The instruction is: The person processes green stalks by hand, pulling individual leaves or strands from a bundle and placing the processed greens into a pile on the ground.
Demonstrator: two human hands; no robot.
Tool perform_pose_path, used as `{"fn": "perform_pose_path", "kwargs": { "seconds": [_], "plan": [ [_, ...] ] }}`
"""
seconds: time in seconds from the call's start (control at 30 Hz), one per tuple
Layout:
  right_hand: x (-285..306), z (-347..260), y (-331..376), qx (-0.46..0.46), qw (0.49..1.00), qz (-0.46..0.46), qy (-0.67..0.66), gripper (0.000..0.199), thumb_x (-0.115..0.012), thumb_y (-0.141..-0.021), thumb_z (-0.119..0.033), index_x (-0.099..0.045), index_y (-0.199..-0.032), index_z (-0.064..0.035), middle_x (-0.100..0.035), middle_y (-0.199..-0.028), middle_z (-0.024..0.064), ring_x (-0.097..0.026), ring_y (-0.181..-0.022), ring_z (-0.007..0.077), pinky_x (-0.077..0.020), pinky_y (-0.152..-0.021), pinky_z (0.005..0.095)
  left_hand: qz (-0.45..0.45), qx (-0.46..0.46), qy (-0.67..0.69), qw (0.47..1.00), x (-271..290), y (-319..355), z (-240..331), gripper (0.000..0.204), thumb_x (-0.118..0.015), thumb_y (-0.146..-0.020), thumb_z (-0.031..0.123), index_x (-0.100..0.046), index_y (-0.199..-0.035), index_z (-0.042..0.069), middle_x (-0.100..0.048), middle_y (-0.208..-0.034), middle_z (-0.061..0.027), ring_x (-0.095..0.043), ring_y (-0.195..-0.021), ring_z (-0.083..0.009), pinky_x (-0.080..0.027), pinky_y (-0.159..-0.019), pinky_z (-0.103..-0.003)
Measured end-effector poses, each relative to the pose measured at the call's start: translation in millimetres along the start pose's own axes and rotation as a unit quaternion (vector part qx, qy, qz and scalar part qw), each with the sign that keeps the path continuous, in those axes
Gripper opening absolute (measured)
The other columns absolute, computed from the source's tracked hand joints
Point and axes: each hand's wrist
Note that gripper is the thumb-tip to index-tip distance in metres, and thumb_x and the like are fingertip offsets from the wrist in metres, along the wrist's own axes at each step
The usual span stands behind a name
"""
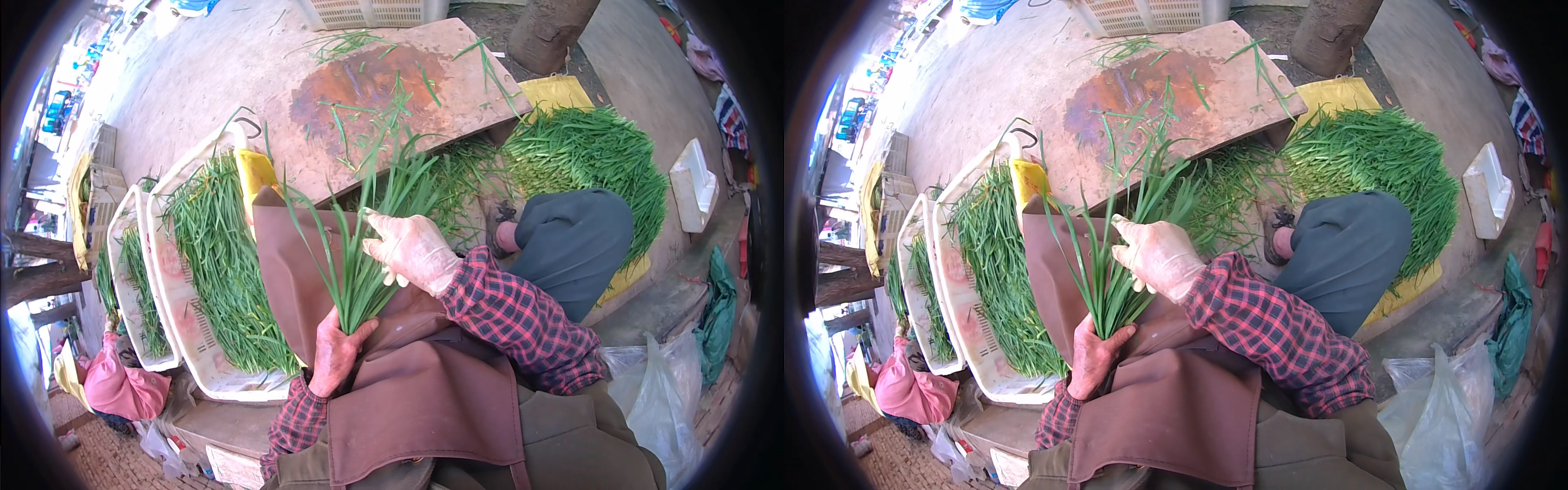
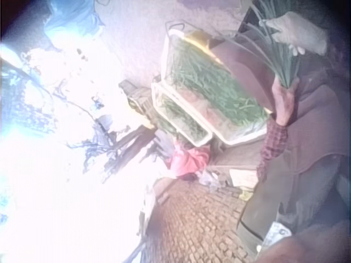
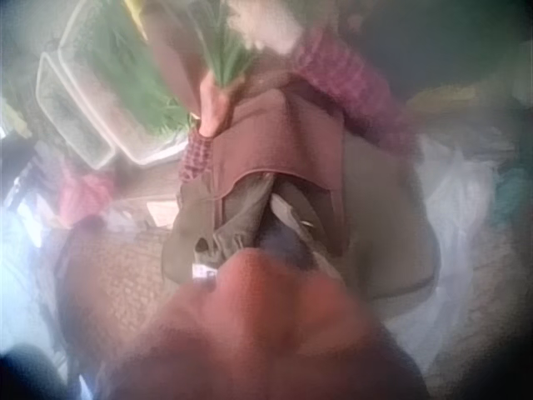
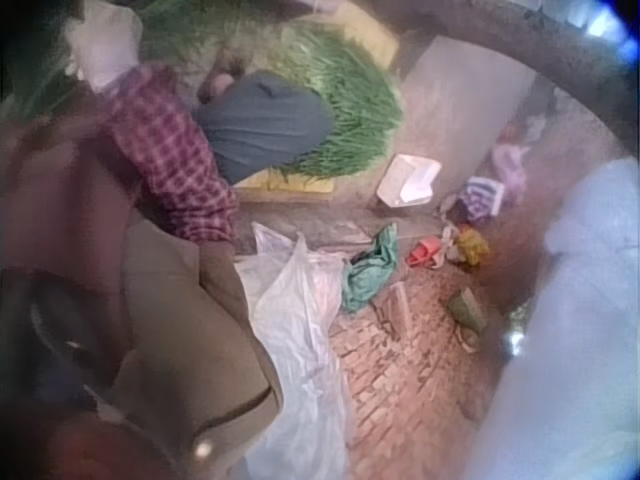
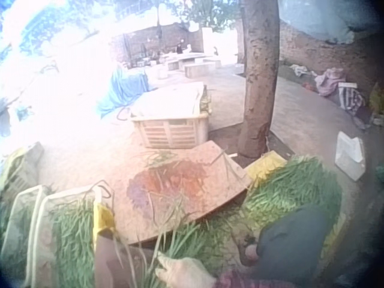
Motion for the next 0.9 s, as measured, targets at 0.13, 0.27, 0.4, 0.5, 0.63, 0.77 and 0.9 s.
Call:
{"fn": "perform_pose_path", "kwargs": {
  "seconds": [0.13, 0.27, 0.4, 0.5, 0.63, 0.77, 0.9],
  "plan": [
    [9.9, -9.2, -5.9, -0.092, 0.987, -0.085, -0.097, 0.033, -0.058, -0.093, -0.011, -0.063, -0.123, 0.002, -0.066, -0.066, 0.0112, -0.065, -0.05, 0.0155, -0.05, -0.043, 0.0277, 0.008, -0.016, -0.017, 1.0, -2.1, 0.9, -3.0, 0.037, -0.074, -0.087, 0.001, -0.062, -0.122, -0.001, -0.07, -0.104, -0.0031, -0.057, -0.094, -0.0084, -0.048, -0.087, -0.025],
    [-1.5, 2.8, -1.5, -0.066, 0.987, 0.034, -0.145, 0.016, -0.057, -0.091, -0.01, -0.067, -0.099, 0.0006, -0.069, -0.069, 0.0083, -0.065, -0.048, 0.0161, -0.0492, -0.041, 0.0302, 0.012, -0.051, 0.026, 0.998, -5.9, -4.0, -11.5, 0.038, -0.074, -0.086, 0.0, -0.061, -0.121, -0.001, -0.069, -0.099, -0.0016, -0.057, -0.085, -0.0072, -0.05, -0.078, -0.024],
    [-8.9, 21.5, -4.4, 0.184, 0.944, 0.249, 0.111, 0.009, -0.063, -0.09, -0.011, -0.067, -0.089, -0.004, -0.063, -0.062, 0.0045, -0.061, -0.048, 0.0191, -0.0472, -0.044, 0.033, -0.012, 0.042, 0.032, 0.999, -5.4, -4.5, 4.8, 0.036, -0.074, -0.084, 0.0, -0.061, -0.118, 0.001, -0.065, -0.089, 0.0016, -0.051, -0.067, -0.0039, -0.044, -0.058, -0.021],
    [3.3, 29.0, -16.9, 0.324, 0.795, 0.305, 0.412, 0.012, -0.064, -0.091, -0.014, -0.062, -0.08, -0.0095, -0.048, -0.052, 0.003, -0.054, -0.045, 0.0209, -0.0429, -0.044, 0.0366, -0.019, 0.041, 0.068, 0.997, -7.8, -3.8, 2.7, 0.032, -0.073, -0.084, 0.0, -0.061, -0.114, 0.002, -0.063, -0.085, 0.0026, -0.047, -0.06, -0.0026, -0.039, -0.051, -0.02],
    [43.8, 42.9, -40.4, 0.176, 0.927, 0.319, 0.085, 0.016, -0.063, -0.094, -0.019, -0.068, -0.084, -0.0084, -0.063, -0.064, 0.0073, -0.063, -0.051, 0.0185, -0.0467, -0.045, 0.0313, -0.054, 0.07, 0.116, 0.989, -2.8, -3.4, 5.2, 0.026, -0.071, -0.086, 0.0, -0.061, -0.109, 0.002, -0.063, -0.084, 0.0007, -0.047, -0.058, -0.0033, -0.038, -0.05, -0.02],
    [68.9, 6.8, -11.8, -0.028, 0.923, 0.328, -0.199, 0.016, -0.062, -0.096, -0.015, -0.07, -0.1, -0.0014, -0.069, -0.073, 0.004, -0.062, -0.054, 0.0086, -0.0469, -0.046, 0.0236, -0.061, 0.105, 0.158, 0.98, 1.9, -1.7, 12.5, 0.025, -0.07, -0.089, 0.002, -0.059, -0.112, 0.002, -0.065, -0.084, -0.0026, -0.045, -0.055, -0.0044, -0.037, -0.049, -0.02],
    [55.8, 7.8, 42.7, -0.055, 0.946, 0.071, -0.311, 0.016, -0.063, -0.096, -0.014, -0.069, -0.102, 0.0001, -0.07, -0.079, 0.0051, -0.066, -0.06, 0.0107, -0.0503, -0.05, 0.0224, -0.054, 0.096, 0.187, 0.976, 5.9, -6.3, 8.7, 0.027, -0.069, -0.09, 0.004, -0.057, -0.114, 0.002, -0.066, -0.085, -0.0049, -0.046, -0.054, -0.005, -0.037, -0.048, -0.02]
  ]
}}
Point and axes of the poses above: each hand's wrist, its own y-axis away from the middle knuckle, its own x-axis out of the back of the hand, z = x × y
